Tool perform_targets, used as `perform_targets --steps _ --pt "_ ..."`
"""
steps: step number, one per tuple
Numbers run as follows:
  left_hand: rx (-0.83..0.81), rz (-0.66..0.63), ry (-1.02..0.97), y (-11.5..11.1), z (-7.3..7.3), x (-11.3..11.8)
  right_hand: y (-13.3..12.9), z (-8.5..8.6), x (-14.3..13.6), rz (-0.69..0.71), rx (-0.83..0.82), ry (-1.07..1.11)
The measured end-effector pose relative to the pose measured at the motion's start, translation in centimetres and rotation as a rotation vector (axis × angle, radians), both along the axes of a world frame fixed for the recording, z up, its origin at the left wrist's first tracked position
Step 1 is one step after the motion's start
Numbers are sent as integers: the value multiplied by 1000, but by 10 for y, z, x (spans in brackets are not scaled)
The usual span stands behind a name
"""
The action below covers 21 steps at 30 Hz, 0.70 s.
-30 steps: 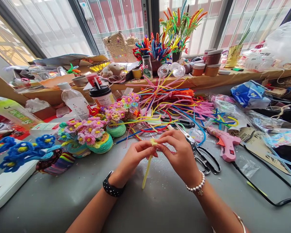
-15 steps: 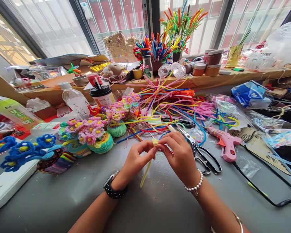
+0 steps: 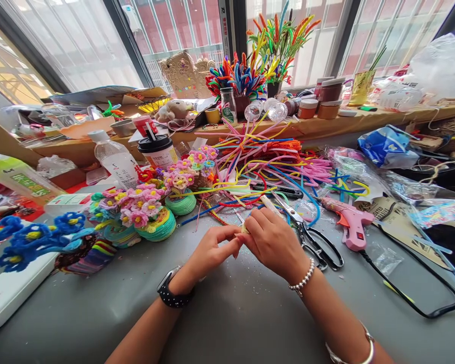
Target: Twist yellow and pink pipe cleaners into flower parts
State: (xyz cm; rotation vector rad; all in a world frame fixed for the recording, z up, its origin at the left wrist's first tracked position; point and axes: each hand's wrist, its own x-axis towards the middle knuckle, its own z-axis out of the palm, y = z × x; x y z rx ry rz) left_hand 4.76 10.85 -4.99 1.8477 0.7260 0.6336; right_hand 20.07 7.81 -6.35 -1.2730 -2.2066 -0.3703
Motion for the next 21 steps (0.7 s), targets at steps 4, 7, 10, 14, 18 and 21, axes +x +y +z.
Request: perform_targets --steps 4,7,10,14,18,21 --pt "46 -9 13 1 1 -1 -1 0 -2 14 56 -32" --pt "90 -8 24 0 0 -1 -1 0 -3 11 84 -35" --pt "144 -5 26 0 -2 -1 -1 1 -5 -3 101 -25" --pt "237 31 29 0 -8 0 0 -1 -4 -24 112 -25" --pt "354 143 48 1 -14 1 1 -3 -4 -53 99 -28" --pt "405 164 57 1 -18 1 2 -5 -5 -65 87 -24"
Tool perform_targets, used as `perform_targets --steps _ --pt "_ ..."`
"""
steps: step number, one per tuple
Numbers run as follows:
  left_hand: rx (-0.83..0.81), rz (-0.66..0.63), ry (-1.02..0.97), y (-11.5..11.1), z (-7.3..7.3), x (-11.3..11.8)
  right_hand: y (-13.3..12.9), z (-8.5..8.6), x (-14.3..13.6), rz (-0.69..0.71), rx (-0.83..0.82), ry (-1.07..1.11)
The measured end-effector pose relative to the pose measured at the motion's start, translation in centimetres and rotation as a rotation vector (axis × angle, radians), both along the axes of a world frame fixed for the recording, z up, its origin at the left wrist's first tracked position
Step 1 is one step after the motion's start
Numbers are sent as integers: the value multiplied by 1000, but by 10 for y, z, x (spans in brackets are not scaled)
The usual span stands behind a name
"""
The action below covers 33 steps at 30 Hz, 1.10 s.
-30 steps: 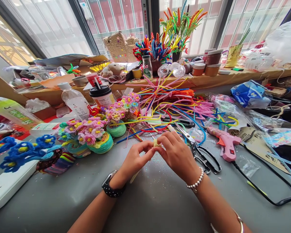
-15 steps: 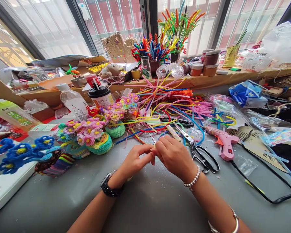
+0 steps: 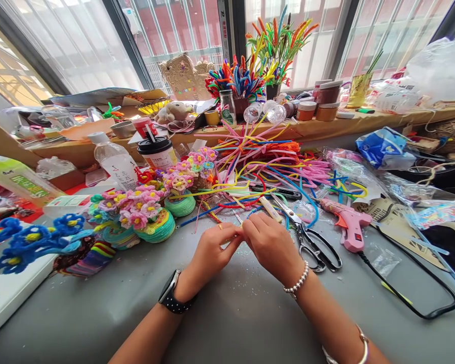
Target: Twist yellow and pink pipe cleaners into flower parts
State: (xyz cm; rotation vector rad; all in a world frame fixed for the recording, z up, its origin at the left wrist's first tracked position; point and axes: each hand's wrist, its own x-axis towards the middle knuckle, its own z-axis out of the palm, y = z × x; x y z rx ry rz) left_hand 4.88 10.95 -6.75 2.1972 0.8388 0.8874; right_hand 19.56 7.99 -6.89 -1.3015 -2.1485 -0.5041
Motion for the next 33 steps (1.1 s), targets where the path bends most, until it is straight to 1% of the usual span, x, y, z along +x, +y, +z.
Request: perform_targets --steps 9,17,20,23,25,27,30,32,33 --pt "33 -10 30 2 -5 -1 0 -1 -2 10 -2 0" --pt "168 30 137 1 -3 -1 0 0 -3 35 3 50" --pt "192 46 99 0 -4 -1 -1 0 -3 39 23 65" --pt "174 45 25 0 -2 1 -2 2 -3 27 37 65" --pt "130 37 -18 -1 -1 2 -3 3 -1 24 35 63" --pt "47 26 -56 -2 2 2 -5 5 1 35 26 73" --pt "-178 -47 -163 -2 7 0 -8 8 4 92 23 161" --pt "-365 -117 -276 -2 10 -2 -11 11 5 137 40 282" --pt "-428 -134 -310 -2 12 -4 -13 12 5 154 54 347"
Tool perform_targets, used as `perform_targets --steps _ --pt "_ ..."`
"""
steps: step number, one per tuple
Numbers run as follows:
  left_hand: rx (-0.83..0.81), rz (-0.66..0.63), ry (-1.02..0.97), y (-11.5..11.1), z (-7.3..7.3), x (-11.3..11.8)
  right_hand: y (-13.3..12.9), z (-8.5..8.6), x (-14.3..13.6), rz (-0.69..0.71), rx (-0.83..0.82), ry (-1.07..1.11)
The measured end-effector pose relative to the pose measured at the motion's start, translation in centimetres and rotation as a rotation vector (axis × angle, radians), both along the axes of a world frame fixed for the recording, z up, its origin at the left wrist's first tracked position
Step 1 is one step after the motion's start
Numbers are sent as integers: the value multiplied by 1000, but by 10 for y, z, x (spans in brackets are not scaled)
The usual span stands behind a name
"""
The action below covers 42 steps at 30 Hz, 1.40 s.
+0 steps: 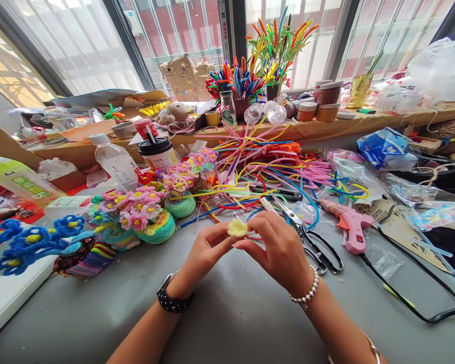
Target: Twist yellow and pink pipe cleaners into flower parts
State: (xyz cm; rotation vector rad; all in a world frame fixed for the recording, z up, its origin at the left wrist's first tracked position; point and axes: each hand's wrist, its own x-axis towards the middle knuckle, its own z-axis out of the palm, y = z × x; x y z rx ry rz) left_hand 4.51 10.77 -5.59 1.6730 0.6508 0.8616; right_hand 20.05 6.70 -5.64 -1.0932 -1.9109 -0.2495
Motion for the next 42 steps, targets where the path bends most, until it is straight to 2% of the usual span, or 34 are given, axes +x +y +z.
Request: perform_targets --steps 3,8,14,16,20,22,25,29,36,38,42 --pt "-50 14 -64 1 3 -3 -4 3 -1 29 40 118" --pt "122 69 -53 0 3 -1 -5 2 -4 77 46 47" --pt "361 315 -13 -1 -2 0 -4 2 -2 -4 60 30" --pt "308 286 -55 -1 -2 -1 -4 3 -2 -35 73 17" --pt "-31 136 -180 -3 1 0 -3 3 -5 23 44 13" --pt "-153 145 -218 -3 2 2 -3 2 -7 58 -2 49" --pt "-204 202 -278 -3 3 4 -4 0 -9 39 -82 147" --pt "-121 257 -302 -5 0 4 -7 3 -11 1 -146 218" --pt "278 311 -247 -14 -7 -1 -9 8 -14 60 -51 236" --pt "316 325 -244 -14 -9 -1 -9 6 -15 59 -5 207" --pt "271 356 -219 -13 -9 1 -9 3 -18 44 41 176"
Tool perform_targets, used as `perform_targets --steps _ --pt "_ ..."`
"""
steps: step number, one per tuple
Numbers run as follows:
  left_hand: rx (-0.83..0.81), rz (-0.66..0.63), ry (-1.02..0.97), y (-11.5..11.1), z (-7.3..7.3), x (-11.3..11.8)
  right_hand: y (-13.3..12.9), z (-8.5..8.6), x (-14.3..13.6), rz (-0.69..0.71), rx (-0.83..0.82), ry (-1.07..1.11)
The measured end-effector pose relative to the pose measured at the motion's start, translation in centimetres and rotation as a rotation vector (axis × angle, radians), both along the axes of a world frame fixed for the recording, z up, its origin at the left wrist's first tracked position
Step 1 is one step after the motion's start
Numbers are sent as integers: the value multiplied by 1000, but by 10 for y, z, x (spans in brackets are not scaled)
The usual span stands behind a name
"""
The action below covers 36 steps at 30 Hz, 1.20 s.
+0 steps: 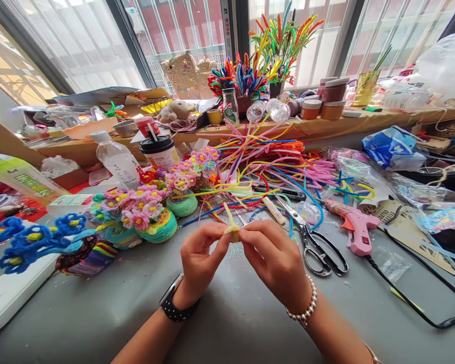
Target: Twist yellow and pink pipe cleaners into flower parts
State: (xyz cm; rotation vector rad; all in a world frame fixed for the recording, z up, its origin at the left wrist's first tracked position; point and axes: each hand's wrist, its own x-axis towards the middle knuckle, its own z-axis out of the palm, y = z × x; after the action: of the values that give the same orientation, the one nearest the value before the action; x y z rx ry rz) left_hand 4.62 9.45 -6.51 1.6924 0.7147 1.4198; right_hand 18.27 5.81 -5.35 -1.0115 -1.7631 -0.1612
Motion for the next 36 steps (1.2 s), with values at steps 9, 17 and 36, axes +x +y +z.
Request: perform_targets --steps 9,17,36 --pt "-129 -55 21 3 6 4 3 -1 1 -107 -122 89" --pt "-474 -174 -124 11 7 3 6 0 5 -19 -234 104" --pt "-729 -315 -125 16 8 3 10 -4 5 -83 -361 80"
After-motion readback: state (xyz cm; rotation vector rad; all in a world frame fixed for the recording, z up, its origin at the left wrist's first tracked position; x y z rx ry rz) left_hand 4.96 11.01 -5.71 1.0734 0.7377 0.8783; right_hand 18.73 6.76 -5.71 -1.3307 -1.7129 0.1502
